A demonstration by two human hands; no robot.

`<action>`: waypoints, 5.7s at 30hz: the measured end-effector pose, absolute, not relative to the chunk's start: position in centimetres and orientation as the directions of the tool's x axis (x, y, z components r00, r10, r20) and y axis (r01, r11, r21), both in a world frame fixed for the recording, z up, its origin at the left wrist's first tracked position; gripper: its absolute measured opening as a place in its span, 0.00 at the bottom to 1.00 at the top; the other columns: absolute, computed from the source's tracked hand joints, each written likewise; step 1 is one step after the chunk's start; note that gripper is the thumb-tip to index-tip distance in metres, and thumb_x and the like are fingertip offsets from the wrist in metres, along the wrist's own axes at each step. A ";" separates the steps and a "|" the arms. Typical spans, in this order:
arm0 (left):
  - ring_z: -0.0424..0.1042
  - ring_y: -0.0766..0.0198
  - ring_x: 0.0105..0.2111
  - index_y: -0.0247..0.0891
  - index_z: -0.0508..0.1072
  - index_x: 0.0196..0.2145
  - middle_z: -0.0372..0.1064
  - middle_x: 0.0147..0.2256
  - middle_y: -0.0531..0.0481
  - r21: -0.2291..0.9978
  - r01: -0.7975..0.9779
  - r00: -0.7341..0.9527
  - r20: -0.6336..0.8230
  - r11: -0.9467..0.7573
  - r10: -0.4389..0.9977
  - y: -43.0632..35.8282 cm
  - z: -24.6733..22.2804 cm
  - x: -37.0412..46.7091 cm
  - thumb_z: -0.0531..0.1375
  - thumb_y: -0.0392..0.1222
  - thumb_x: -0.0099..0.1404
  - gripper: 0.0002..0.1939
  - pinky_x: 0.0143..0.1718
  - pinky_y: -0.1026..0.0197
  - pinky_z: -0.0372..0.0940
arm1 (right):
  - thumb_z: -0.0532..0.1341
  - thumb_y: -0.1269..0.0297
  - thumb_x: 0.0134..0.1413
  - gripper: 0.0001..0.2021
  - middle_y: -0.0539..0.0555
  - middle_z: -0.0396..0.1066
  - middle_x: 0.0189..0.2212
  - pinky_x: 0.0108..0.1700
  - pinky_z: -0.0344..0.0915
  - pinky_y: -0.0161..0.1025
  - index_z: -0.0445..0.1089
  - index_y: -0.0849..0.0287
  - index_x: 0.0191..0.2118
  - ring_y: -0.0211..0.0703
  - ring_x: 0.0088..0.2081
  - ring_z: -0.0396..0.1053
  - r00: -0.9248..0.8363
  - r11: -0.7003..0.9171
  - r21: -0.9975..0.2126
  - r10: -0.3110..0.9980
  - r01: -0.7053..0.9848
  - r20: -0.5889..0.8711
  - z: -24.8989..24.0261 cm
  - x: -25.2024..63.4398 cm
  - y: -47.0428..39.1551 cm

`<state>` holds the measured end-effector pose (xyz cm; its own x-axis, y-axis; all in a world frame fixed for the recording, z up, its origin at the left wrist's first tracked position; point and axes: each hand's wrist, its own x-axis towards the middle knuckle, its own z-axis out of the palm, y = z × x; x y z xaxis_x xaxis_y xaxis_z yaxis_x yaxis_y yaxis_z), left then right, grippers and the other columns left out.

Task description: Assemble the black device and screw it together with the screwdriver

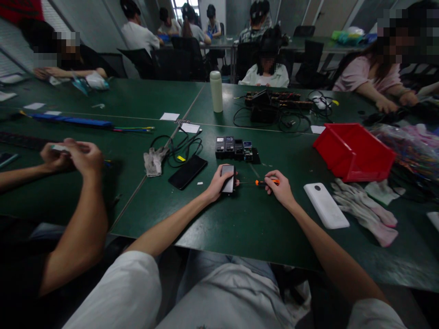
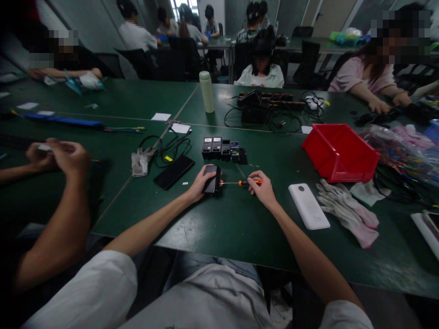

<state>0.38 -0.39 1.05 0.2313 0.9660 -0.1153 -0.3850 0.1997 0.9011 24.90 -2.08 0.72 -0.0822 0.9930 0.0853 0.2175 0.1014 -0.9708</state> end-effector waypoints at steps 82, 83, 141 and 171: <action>0.75 0.65 0.29 0.42 0.60 0.48 0.69 0.41 0.49 0.951 -0.280 0.253 -0.061 0.133 0.966 -0.7 0.8 0.5 0.63 0.45 0.57 0.23 0.31 0.60 0.71 | 0.62 0.52 0.53 0.14 0.48 0.68 0.24 0.22 0.64 0.32 0.66 0.59 0.35 0.35 0.20 0.67 -0.059 0.104 -0.968 0.994 0.227 0.093 0.5 25.0 -1.9; 0.75 0.65 0.29 0.42 0.60 0.48 0.69 0.41 0.49 0.950 -0.282 0.254 -0.063 0.136 0.965 -0.7 0.9 0.5 0.63 0.45 0.57 0.23 0.31 0.60 0.71 | 0.62 0.52 0.53 0.14 0.49 0.68 0.24 0.22 0.65 0.32 0.66 0.59 0.35 0.35 0.20 0.67 -0.061 0.103 -0.968 0.994 0.228 0.091 0.5 25.0 -1.9; 0.75 0.65 0.29 0.42 0.59 0.49 0.69 0.41 0.49 0.955 -0.270 0.268 -0.051 0.126 0.962 -0.6 0.7 0.4 0.62 0.44 0.58 0.23 0.32 0.60 0.72 | 0.62 0.55 0.54 0.12 0.49 0.68 0.25 0.22 0.64 0.31 0.66 0.60 0.35 0.34 0.21 0.68 -0.061 0.088 -0.973 0.995 0.211 0.077 0.4 25.0 -1.8; 0.74 0.67 0.28 0.42 0.59 0.49 0.69 0.41 0.49 0.966 -0.233 0.253 -0.049 0.109 0.966 -0.8 0.7 0.5 0.62 0.44 0.59 0.22 0.32 0.61 0.71 | 0.62 0.56 0.54 0.11 0.48 0.68 0.25 0.22 0.64 0.31 0.66 0.59 0.35 0.34 0.21 0.68 -0.055 0.101 -0.969 0.994 0.225 0.091 0.2 25.0 -1.7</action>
